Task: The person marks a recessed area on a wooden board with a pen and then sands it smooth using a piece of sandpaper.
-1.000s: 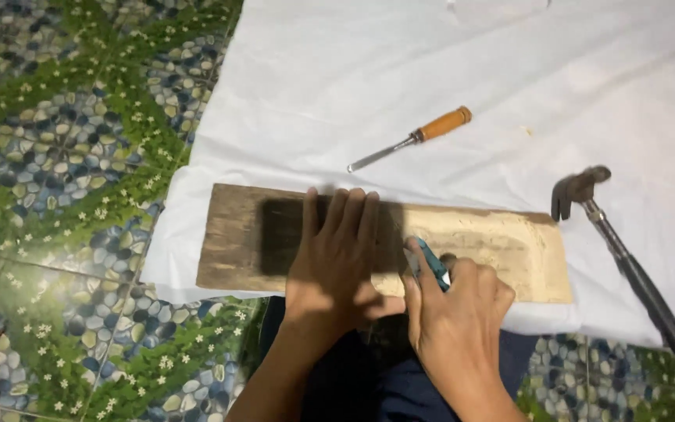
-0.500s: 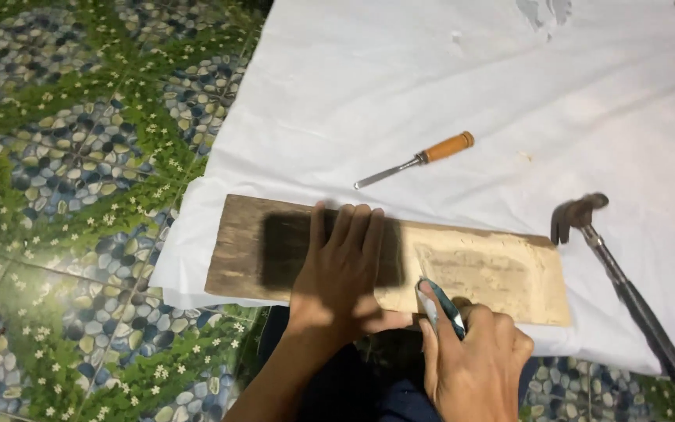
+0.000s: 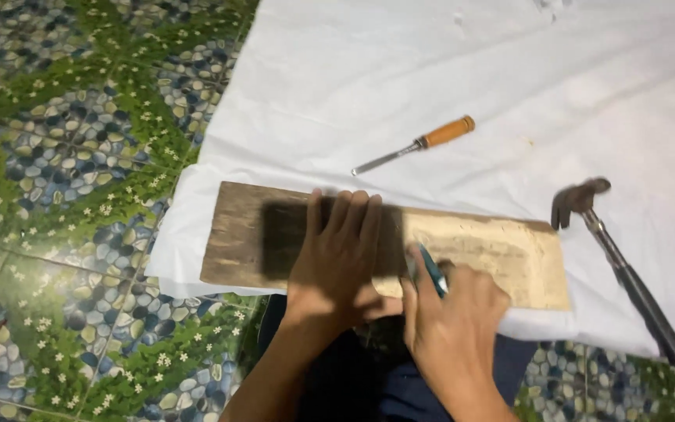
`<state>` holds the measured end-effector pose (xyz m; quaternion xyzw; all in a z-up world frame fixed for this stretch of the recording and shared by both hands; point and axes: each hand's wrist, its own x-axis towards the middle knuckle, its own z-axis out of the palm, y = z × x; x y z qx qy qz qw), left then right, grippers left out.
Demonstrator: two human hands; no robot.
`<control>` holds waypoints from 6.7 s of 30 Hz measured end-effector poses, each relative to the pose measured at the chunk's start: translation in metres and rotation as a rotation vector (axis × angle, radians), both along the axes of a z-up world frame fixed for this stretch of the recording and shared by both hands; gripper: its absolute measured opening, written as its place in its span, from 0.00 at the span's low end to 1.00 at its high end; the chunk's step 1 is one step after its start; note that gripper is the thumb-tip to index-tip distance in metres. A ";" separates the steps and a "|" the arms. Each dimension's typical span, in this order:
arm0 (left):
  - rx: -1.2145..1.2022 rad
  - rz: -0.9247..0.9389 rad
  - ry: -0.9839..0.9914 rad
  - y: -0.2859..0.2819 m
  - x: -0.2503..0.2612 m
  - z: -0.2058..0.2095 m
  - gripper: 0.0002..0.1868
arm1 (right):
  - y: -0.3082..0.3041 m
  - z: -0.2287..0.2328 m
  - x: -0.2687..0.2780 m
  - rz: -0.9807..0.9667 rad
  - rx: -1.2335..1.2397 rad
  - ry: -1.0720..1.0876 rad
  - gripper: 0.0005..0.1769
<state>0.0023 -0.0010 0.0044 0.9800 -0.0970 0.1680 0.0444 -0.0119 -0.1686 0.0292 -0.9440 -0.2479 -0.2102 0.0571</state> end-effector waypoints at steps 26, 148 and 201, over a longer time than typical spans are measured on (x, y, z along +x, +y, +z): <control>-0.126 -0.032 0.005 0.000 -0.002 0.009 0.76 | -0.018 0.001 -0.015 -0.008 0.032 0.068 0.27; -0.576 -0.104 -0.128 -0.048 -0.083 0.054 0.36 | -0.192 0.023 0.024 -0.259 0.702 0.244 0.17; -0.772 -0.714 -0.238 -0.244 -0.003 0.031 0.18 | -0.210 0.109 -0.042 -0.285 0.494 0.404 0.23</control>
